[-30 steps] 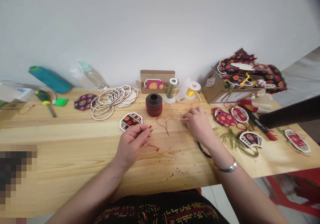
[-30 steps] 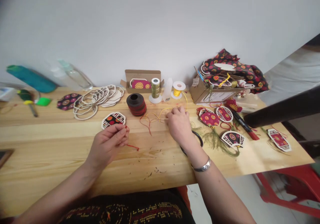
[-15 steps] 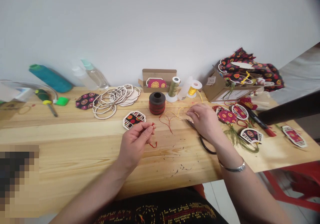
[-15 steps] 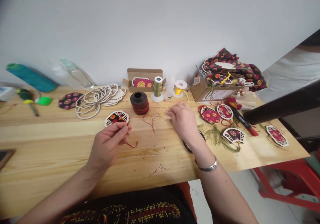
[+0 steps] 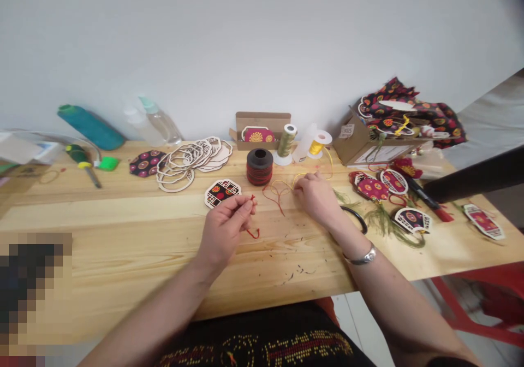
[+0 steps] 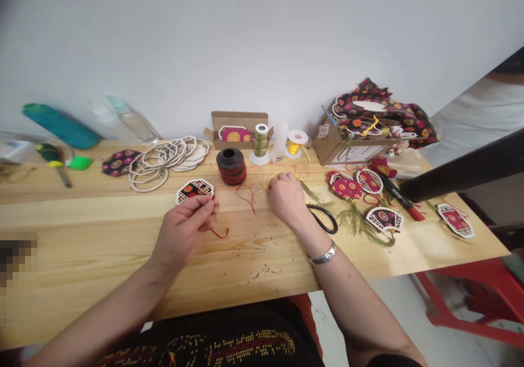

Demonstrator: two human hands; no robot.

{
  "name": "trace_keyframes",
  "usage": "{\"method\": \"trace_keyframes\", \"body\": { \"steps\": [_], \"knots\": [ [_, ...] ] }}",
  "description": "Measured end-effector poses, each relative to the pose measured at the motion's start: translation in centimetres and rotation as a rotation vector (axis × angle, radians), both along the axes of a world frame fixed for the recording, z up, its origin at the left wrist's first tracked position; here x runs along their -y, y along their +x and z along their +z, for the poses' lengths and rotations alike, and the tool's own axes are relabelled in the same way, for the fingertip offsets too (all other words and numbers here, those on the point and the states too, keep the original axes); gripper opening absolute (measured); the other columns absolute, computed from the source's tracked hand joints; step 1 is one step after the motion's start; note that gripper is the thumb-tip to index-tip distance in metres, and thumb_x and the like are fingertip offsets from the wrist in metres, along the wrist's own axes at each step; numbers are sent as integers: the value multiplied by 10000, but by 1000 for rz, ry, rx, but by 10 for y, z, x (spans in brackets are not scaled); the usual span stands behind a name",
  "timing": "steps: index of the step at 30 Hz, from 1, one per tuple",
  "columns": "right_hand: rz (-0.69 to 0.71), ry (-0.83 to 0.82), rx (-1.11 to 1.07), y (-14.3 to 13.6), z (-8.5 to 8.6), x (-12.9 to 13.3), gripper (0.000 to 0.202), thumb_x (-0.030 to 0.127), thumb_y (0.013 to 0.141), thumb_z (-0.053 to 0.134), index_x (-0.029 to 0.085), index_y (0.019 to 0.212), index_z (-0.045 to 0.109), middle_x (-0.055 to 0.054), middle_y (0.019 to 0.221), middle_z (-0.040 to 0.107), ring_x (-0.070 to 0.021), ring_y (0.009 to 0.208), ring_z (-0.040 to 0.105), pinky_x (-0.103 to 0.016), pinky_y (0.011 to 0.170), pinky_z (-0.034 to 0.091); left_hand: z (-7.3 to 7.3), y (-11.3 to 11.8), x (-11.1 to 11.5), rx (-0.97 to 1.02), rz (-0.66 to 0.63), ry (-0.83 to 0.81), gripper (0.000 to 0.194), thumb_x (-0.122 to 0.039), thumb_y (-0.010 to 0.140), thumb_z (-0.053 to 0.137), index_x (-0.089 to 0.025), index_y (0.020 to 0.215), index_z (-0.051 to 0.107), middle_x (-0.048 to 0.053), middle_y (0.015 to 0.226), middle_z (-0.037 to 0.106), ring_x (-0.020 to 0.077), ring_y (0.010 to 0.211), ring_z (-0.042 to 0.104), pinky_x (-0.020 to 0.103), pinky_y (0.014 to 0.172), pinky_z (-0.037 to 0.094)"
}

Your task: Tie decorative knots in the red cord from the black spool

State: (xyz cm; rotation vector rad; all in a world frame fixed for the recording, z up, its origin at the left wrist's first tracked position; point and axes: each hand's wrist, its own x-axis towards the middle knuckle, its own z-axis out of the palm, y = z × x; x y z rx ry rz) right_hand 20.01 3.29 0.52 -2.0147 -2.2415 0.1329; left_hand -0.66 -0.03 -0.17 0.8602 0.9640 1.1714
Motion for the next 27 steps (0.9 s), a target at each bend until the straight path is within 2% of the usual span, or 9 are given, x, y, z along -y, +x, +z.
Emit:
{"method": "trace_keyframes", "body": {
  "steps": [4, 8, 10, 12, 14, 17, 20, 23, 27],
  "knots": [
    [-22, 64, -160, 7, 8, 4, 188, 130, 806, 492, 142, 743, 669, -109, 823, 643, -215, 830, 529, -327, 765, 388, 0, 0, -2, 24, 10, 11, 101, -227, 728, 685, -149, 792, 674, 2, 684, 592, 25, 477, 392, 169, 440, 321],
    [-106, 222, -580, 21, 27, 12, 131, 229, 802, 550, 152, 733, 631, -37, 728, 621, -155, 696, 526, -290, 671, 394, 3, 2, -2, 32, 36, -12, 117, -226, 701, 702, -141, 774, 671, 1, 661, 590, 27, 473, 392, 166, 436, 317],
    [-119, 240, -690, 21, 33, 15, 149, 268, 805, 555, 157, 739, 631, -16, 683, 608, -136, 634, 510, -274, 622, 383, 4, 3, -1, 31, 49, -25, 128, -230, 690, 711, -141, 773, 670, 1, 661, 590, 35, 488, 410, 167, 441, 325],
    [-80, 188, -657, 14, 33, 15, 163, 274, 800, 568, 158, 713, 643, -24, 689, 622, -140, 657, 526, -277, 638, 385, 5, 4, -1, 33, 53, -19, 133, -235, 689, 712, -139, 768, 667, 0, 661, 587, 35, 483, 402, 171, 438, 320],
    [-26, 87, -514, 0, 27, 15, 174, 279, 799, 577, 166, 704, 668, -46, 726, 648, -159, 705, 548, -289, 666, 389, 4, 4, -1, 38, 56, -3, 137, -238, 688, 713, -134, 763, 662, -1, 657, 584, 30, 462, 381, 174, 427, 302],
    [-43, 1, -227, -21, 12, 12, 221, 275, 813, 540, 166, 703, 696, -97, 765, 659, -221, 805, 562, -320, 700, 390, 4, 4, -3, 51, 52, 5, 151, -244, 682, 718, -129, 755, 653, -2, 652, 578, 22, 438, 359, 177, 412, 276],
    [-46, -22, -97, -33, -1, 11, 266, 277, 831, 495, 150, 697, 688, -130, 800, 662, -244, 830, 565, -327, 697, 394, 3, 4, -4, 56, 44, 6, 162, -251, 675, 721, -125, 744, 647, -3, 646, 575, 17, 426, 355, 176, 406, 268],
    [-31, 4, -136, -32, -5, 10, 235, 184, 813, 468, 148, 698, 670, -121, 799, 666, -227, 823, 565, -315, 705, 394, 3, 4, -5, 55, 44, 8, 158, -251, 678, 718, -124, 733, 642, -8, 636, 570, 14, 422, 354, 173, 406, 270],
    [-112, 60, -509, -18, 5, 11, 156, 217, 780, 534, 159, 690, 646, -56, 731, 645, -169, 722, 548, -287, 667, 388, 3, 4, -6, 75, 58, 3, 145, -233, 674, 719, -121, 720, 638, -8, 641, 570, 7, 424, 347, 165, 403, 267]
  ]
}}
